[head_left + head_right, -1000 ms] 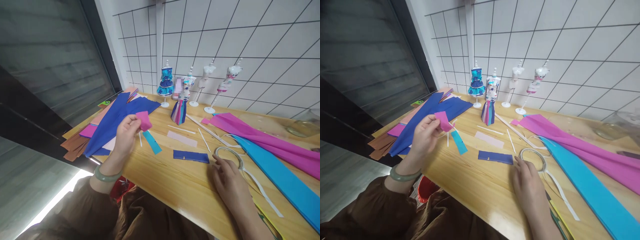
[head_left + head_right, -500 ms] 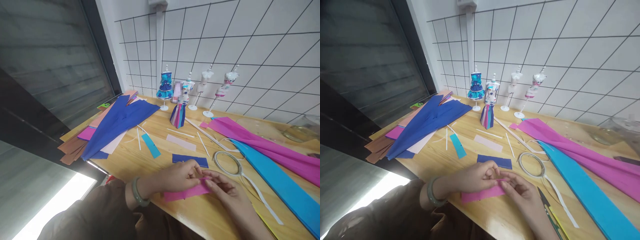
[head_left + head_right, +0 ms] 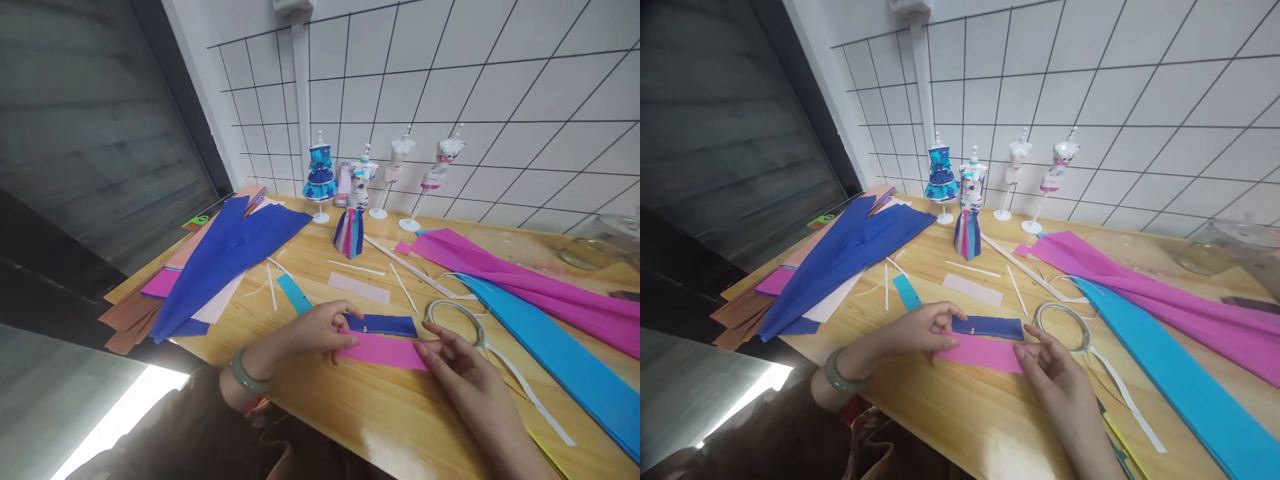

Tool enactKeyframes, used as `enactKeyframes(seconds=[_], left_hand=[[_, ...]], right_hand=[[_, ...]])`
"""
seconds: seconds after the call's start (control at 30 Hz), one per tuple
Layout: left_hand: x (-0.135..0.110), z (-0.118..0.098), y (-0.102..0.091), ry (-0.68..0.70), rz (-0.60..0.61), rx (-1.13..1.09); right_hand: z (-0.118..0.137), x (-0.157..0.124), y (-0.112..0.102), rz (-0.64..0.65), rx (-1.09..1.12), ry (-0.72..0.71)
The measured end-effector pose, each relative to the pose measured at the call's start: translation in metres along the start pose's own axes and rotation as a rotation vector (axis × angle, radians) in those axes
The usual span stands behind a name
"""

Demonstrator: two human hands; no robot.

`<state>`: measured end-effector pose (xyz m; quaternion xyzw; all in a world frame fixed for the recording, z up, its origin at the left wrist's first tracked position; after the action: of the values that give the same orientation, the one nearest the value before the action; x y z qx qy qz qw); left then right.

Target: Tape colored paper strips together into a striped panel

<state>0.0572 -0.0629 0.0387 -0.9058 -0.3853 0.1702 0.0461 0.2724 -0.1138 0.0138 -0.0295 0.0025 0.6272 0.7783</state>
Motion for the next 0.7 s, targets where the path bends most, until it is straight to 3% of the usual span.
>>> enactKeyframes(seconds=[0.27,0.5,0.7], left_hand=[[0.002,0.019,-0.006,-0.103,-0.052,-0.038],[0.003,0.032,-0.007,-0.137,-0.063,0.054],[0.001,0.03,-0.009,-0.142,-0.104,0.138]], right_hand=[[-0.002,0.002,-0.001,-0.03,-0.07,-0.038],[-0.011,0.002,-0.006,-0.021,-0.341,-0.051],[-0.008,0.002,-0.008,-0.014,-0.493,-0.087]])
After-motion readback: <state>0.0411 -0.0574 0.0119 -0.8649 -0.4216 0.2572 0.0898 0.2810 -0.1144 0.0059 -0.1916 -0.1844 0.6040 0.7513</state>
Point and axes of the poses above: each hand's wrist, its own x-axis towards the middle knuckle, its own y-axis out of the palm, z = x × y, the point moved 5 cm from there along x, towards the middle knuckle, and after that the axes turned 6 degrees about x, right-handed, at the moved point
